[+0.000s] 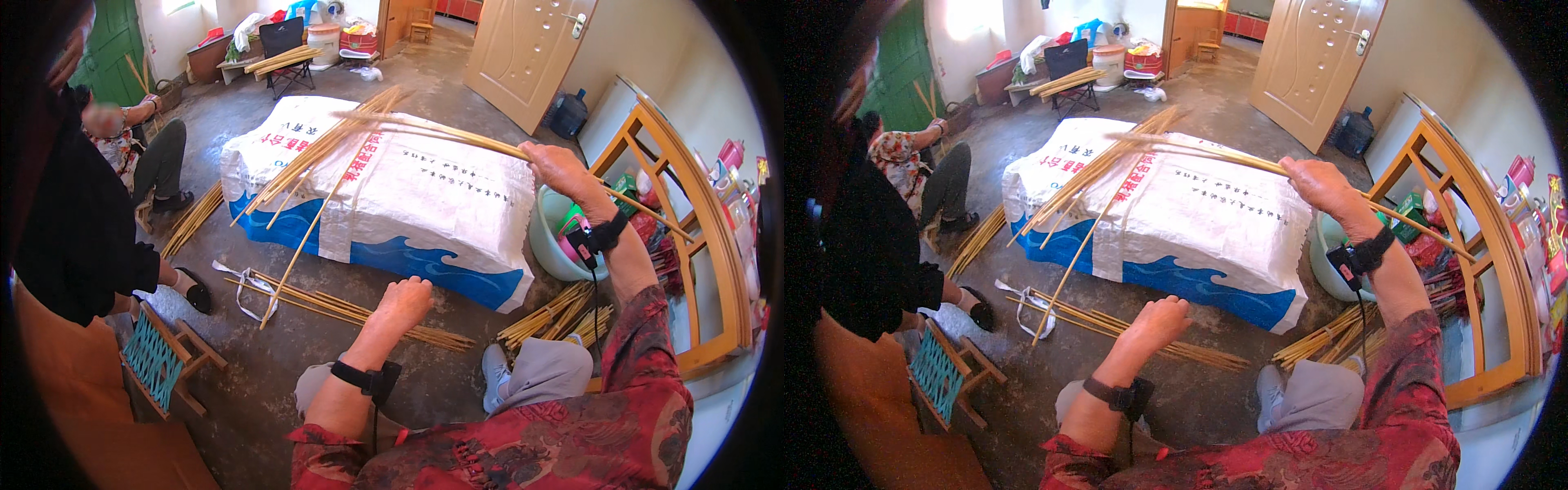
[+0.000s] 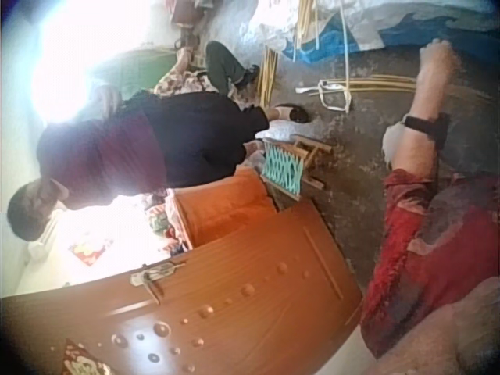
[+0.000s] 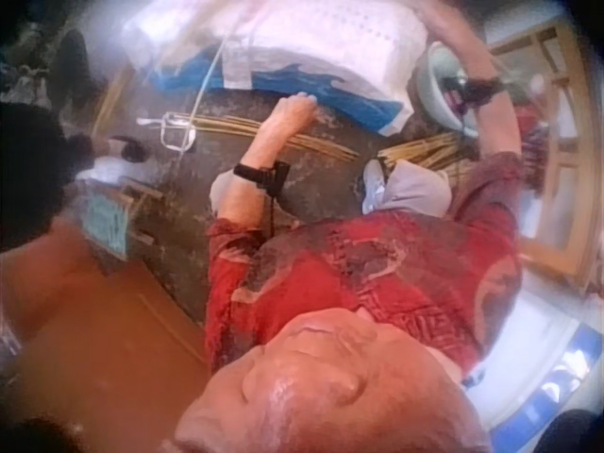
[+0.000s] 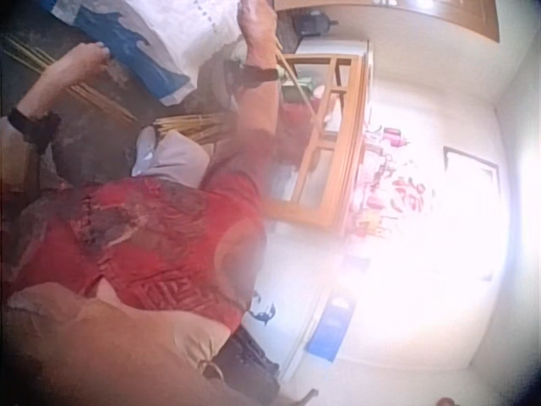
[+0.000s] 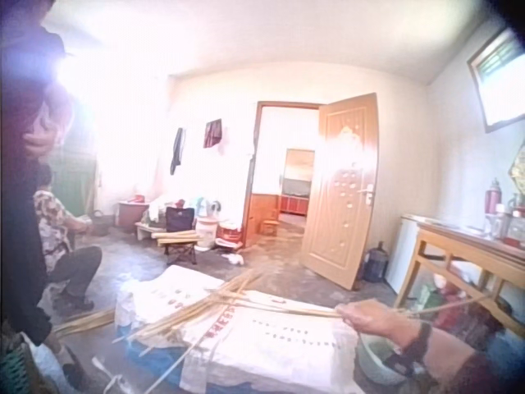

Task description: The person organizes and ties together long dried grass stalks by hand to create bundles for a weaving project.

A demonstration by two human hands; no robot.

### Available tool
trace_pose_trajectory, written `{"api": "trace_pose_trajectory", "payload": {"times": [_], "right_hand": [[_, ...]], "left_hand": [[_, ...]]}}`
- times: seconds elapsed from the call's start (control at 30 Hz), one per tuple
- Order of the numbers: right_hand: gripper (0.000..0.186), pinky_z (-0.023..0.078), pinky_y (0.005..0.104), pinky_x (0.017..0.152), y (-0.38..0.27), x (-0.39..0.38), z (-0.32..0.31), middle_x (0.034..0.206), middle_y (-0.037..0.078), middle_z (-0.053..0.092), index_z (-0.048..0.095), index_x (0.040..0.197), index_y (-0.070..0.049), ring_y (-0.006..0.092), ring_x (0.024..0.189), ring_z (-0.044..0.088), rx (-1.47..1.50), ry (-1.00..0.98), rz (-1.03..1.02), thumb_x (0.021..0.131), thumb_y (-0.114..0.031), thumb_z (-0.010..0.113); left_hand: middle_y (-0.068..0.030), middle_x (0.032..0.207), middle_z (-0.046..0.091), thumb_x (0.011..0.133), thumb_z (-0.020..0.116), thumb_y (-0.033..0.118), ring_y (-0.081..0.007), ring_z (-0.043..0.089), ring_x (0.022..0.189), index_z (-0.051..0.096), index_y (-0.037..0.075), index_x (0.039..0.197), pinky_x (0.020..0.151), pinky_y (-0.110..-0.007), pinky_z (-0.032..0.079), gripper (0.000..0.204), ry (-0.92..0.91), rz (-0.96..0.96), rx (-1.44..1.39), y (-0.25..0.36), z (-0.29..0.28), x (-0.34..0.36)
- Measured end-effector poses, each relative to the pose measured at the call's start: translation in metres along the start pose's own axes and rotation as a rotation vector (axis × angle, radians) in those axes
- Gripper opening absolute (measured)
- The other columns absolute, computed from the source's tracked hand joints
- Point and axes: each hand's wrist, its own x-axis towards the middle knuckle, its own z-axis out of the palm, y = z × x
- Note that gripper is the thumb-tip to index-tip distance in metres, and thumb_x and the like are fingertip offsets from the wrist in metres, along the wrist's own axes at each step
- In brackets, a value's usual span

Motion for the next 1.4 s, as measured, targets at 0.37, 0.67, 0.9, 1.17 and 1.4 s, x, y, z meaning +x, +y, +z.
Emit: {"api": "trace_pose_trajectory", "payload": {"times": [0.37,0.67,0.9,1.17,1.4], "right_hand": [[0.047,0.044,0.0415,0.074,-0.066,0.057,0.111,0.086,0.025,0.058,0.055,0.089,0.002,0.0363,0.079,0.057,0.211,-0.068,0.091,0.09,-0.03,0.021],[0.028,0.046,0.0436,0.062,-0.032,0.028,0.142,0.076,0.023,0.057,0.05,0.087,0.002,0.0359,0.07,0.057,0.242,-0.011,-0.057,0.088,-0.018,0.031],[0.024,0.045,0.0417,0.068,-0.003,0.005,0.131,0.085,0.02,0.056,0.045,0.104,-0.003,0.0358,0.079,0.055,0.284,-0.149,-0.006,0.081,-0.01,0.046],[0.024,0.043,0.0411,0.066,0.009,0.0,0.14,0.082,0.021,0.055,0.043,0.103,-0.005,0.0363,0.078,0.055,0.429,-0.161,0.039,0.082,-0.014,0.048],[0.027,0.043,0.0439,0.065,0.003,0.025,0.179,0.077,0.022,0.056,0.041,0.104,-0.007,0.0385,0.074,0.055,0.699,-0.077,0.208,0.082,-0.021,0.048]], "left_hand": [[-0.0171,0.102,0.052,0.074,0.062,0.018,-0.0334,0.049,0.097,0.053,0.002,0.101,0.083,-0.039,0.041,0.033,0.358,-0.222,-0.122,-0.036,-0.022,0.009],[-0.0178,0.112,0.047,0.068,0.066,0.023,-0.0346,0.044,0.106,0.045,0.004,0.112,0.087,-0.044,0.038,0.052,0.383,-0.649,-0.07,-0.172,-0.028,-0.013],[-0.0181,0.111,0.05,0.067,0.068,0.025,-0.0361,0.046,0.105,0.044,0.005,0.11,0.087,-0.047,0.037,0.053,0.13,-0.767,0.03,-0.213,-0.019,0.005],[-0.0237,0.089,0.057,0.076,0.057,0.018,-0.0391,0.054,0.089,0.051,0.001,0.087,0.076,-0.046,0.042,0.021,0.055,-0.675,0.023,-0.267,-0.016,0.029],[-0.0249,0.081,0.057,0.082,0.046,0.014,-0.0423,0.054,0.081,0.051,0.001,0.082,0.069,-0.048,0.043,0.014,0.374,-0.599,0.015,-0.251,-0.053,0.066]]}}
